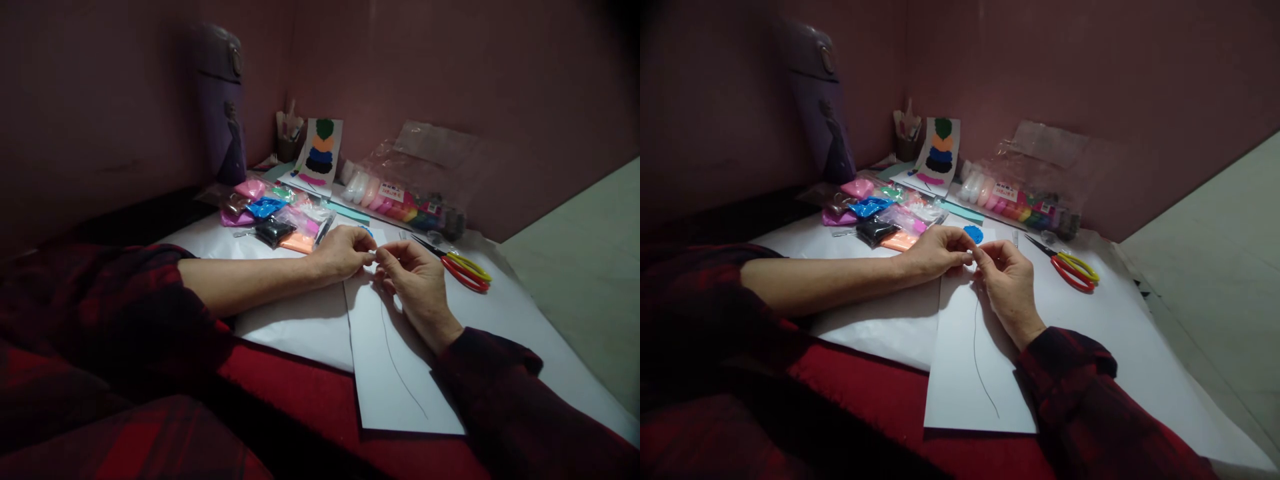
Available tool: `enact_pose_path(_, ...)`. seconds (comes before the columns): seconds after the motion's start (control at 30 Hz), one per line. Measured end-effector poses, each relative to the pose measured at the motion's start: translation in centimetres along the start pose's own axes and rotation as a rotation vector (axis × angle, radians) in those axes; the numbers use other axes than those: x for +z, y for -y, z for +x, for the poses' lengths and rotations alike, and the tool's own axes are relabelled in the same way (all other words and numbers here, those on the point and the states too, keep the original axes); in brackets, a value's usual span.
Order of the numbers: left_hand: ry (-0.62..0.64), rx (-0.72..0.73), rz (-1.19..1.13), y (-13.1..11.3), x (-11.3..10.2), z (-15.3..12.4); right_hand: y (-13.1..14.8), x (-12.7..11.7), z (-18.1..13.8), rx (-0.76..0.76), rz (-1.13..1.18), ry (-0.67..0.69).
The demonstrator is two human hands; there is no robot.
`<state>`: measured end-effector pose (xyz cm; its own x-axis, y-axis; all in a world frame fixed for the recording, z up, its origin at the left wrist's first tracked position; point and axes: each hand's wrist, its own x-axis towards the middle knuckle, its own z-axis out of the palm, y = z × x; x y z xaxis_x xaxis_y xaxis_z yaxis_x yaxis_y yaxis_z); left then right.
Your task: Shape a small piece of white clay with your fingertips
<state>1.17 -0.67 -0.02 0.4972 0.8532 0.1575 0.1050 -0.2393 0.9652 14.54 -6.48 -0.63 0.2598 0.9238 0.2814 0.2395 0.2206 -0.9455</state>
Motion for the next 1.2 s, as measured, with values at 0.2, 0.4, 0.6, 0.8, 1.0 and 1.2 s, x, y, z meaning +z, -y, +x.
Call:
enact_pose_path(0.2, 0.005, -0.002, 0.002, -0.01, 0.05, -0.05, -0.03, 0.07, 0.1, -0.034, 0.015, 0.009)
enact_pose_path(0.4, -0.022, 0.005, -0.013, -0.1, -0.08, -0.1, 0.19, 0.2, -0.23, -0.061, 0.017, 0.034)
enact_pose_path(0.6, -0.014, -0.015, -0.046, -0.3, -0.21, -0.19, 0.07, 0.07, -0.25, -0.081, -0.007, 0.04)
enact_pose_path(0.8, -0.012, -0.009, -0.031, -0.15, -0.2, -0.13, -0.17, 0.09, -0.1, -0.093, -0.025, 0.039)
enact_pose_path(1.0, -0.01, -0.014, 0.002, -0.04, -0.17, -0.01, -0.11, 0.01, -0.19, -0.091, -0.024, 0.048)
enact_pose_path(1.2, 0.007, -0.033, 0.025, -0.28, -0.18, -0.1, -0.21, -0.03, -0.07, -0.1, -0.037, 0.048)
